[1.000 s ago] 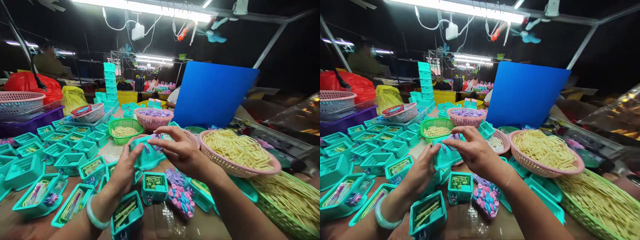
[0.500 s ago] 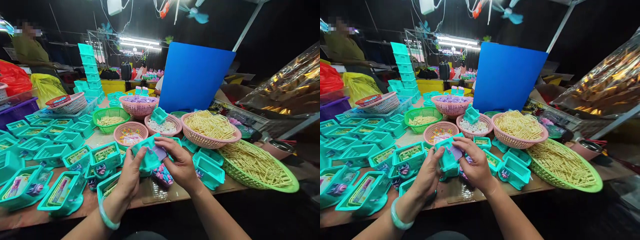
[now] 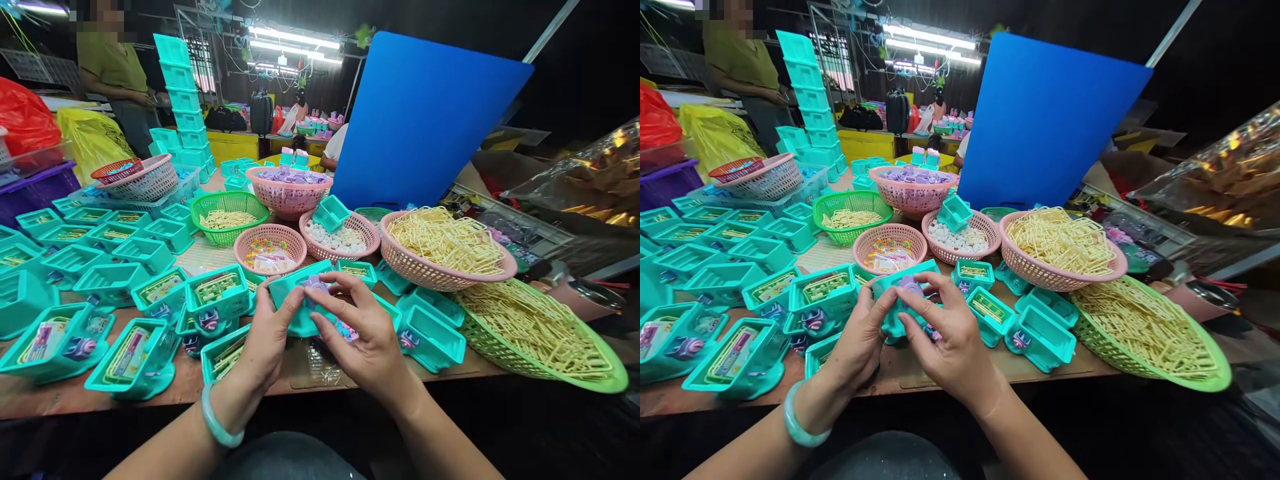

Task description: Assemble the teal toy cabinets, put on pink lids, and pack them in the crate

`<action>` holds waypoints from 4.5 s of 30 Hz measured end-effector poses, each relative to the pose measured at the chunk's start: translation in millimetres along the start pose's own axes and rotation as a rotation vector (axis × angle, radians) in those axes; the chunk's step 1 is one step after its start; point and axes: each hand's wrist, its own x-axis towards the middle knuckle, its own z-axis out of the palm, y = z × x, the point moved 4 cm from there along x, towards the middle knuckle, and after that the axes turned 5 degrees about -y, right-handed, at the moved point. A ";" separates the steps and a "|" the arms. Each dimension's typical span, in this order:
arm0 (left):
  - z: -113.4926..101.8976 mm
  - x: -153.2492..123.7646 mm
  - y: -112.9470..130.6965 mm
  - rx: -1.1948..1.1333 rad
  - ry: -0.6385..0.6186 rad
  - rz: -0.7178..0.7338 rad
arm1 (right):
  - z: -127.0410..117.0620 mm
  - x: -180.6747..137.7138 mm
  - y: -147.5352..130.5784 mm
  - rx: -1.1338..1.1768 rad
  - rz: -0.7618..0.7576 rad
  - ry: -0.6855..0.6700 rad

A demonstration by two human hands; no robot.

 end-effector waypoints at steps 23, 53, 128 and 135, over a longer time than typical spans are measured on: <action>-52.0 -43.5 5.6 0.522 0.150 0.506 | 50.8 -42.4 -40.1 0.049 0.189 0.346; -40.0 -52.8 17.0 0.552 0.234 0.585 | 67.3 -61.6 -25.8 0.544 0.331 0.420; -23.5 -40.6 18.3 0.718 -0.077 0.767 | 23.7 -78.3 -9.2 0.299 0.138 0.244; -17.4 -44.2 19.2 0.714 -0.173 0.782 | 28.3 -87.0 -10.8 0.302 0.138 0.267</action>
